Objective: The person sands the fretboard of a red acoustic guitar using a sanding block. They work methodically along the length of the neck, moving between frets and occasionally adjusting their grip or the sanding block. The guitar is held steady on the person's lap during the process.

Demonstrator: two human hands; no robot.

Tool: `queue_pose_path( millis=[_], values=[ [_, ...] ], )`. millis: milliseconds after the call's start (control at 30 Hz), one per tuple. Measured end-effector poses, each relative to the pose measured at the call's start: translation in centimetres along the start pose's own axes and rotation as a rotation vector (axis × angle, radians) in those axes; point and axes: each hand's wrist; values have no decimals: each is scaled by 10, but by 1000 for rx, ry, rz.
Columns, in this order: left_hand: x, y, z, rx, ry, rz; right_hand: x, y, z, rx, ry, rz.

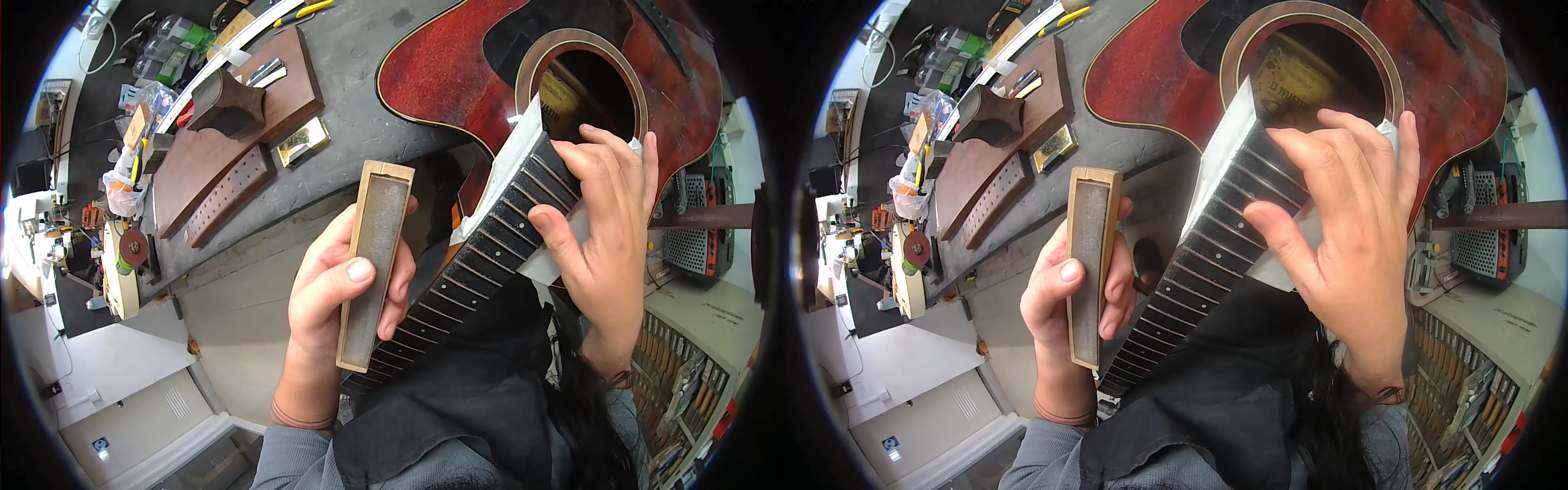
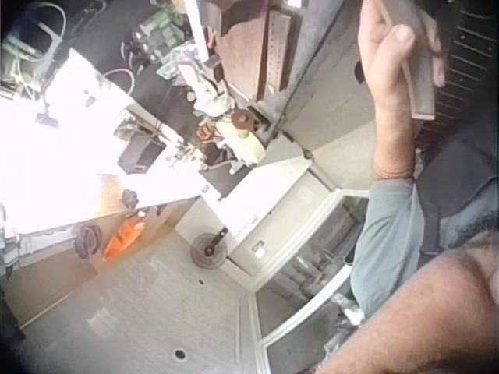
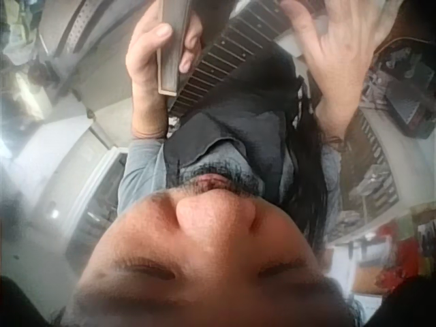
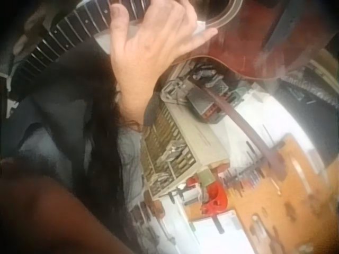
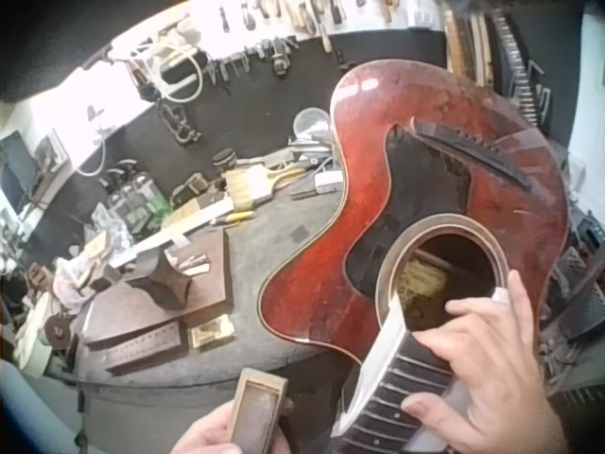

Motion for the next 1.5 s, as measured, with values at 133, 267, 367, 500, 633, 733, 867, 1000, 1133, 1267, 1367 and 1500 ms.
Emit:
queue_pose_path(
  millis=[133,267,367,500,633,733,867,1000,1133,1267,1367,1500],
  values=[
    [-1,0,3,-22,66,31,-1,0,-1,-10,6,-4],
    [-2,1,4,-37,35,75,0,0,-1,-10,2,-10],
    [0,1,4,-49,30,77,0,2,-2,-13,4,-15],
    [6,0,7,-8,-17,15,1,2,-2,-21,6,-23],
    [10,2,9,32,-161,-70,2,2,-3,-25,3,-26],
    [18,3,11,95,-329,-187,1,2,-3,-18,9,-26],
    [27,-1,11,213,-554,-187,4,3,-4,-21,7,-38],
    [28,-4,6,276,-732,-122,1,2,-2,2,5,-41],
    [31,-5,12,300,-726,-187,4,4,-3,2,-8,-67],
    [31,-8,15,353,-871,-264,3,6,-4,15,-11,-71],
    [30,-9,16,400,-982,-272,6,7,-6,13,-28,-97],
    [28,-14,17,483,-1092,-254,8,7,-6,14,-37,-122]
  ],
)
Point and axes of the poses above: each hand's wrist, its own y-axis away from the middle knuckle, its own x-axis out of the palm, z = x × y, and after that the axes turned 11 degrees about -x, right-handed
